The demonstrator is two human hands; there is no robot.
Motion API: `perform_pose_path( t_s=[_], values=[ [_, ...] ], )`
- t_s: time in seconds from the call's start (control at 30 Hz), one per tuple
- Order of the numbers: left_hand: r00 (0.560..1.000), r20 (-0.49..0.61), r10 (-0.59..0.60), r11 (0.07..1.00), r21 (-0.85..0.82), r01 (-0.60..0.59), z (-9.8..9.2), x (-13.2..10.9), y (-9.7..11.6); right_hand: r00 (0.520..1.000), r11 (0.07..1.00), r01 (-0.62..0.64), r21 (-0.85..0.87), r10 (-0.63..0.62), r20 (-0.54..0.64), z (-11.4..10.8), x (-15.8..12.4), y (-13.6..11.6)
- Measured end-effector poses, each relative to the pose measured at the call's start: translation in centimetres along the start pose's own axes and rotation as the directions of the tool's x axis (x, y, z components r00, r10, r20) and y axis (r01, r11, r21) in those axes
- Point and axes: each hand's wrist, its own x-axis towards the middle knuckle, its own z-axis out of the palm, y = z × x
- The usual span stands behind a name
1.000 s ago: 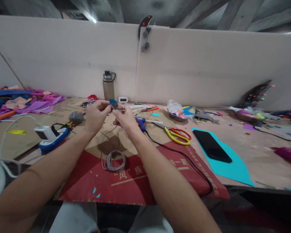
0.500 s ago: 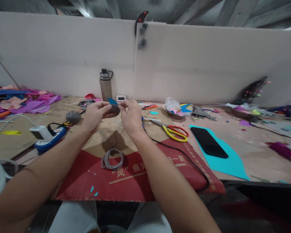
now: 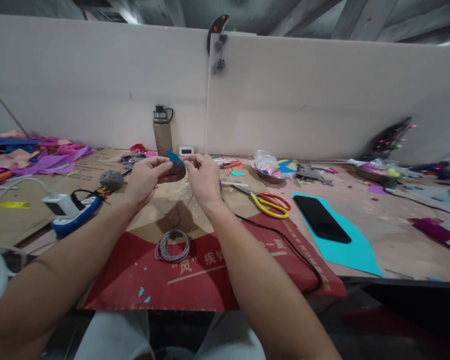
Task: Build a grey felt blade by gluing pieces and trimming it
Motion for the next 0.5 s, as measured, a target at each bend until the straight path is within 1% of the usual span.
perform_pose_path(
  t_s=[0.07,0.27,0.37,0.5],
  values=[
    [1.0,0.006,-0.004,1.0,0.001,0.004,0.04,-0.04,0.09,1.0,0.999,-0.021,0.043,0.021,0.018,-0.02,0.04,0.01],
    [1.0,0.013,-0.024,1.0,-0.004,0.024,0.03,-0.07,0.36,0.988,0.969,-0.147,0.196,0.135,0.073,-0.04,0.2,-0.32],
    [0.999,0.029,-0.031,0.999,-0.013,0.031,-0.05,-0.06,0.43,0.98,0.944,-0.191,0.27,0.167,0.111,-0.11,0.27,-0.31],
    [0.997,0.063,-0.052,0.998,-0.038,0.054,-0.07,-0.13,0.73,0.953,0.886,-0.292,0.36,0.24,0.183,-0.42,0.26,-0.34]
  ],
)
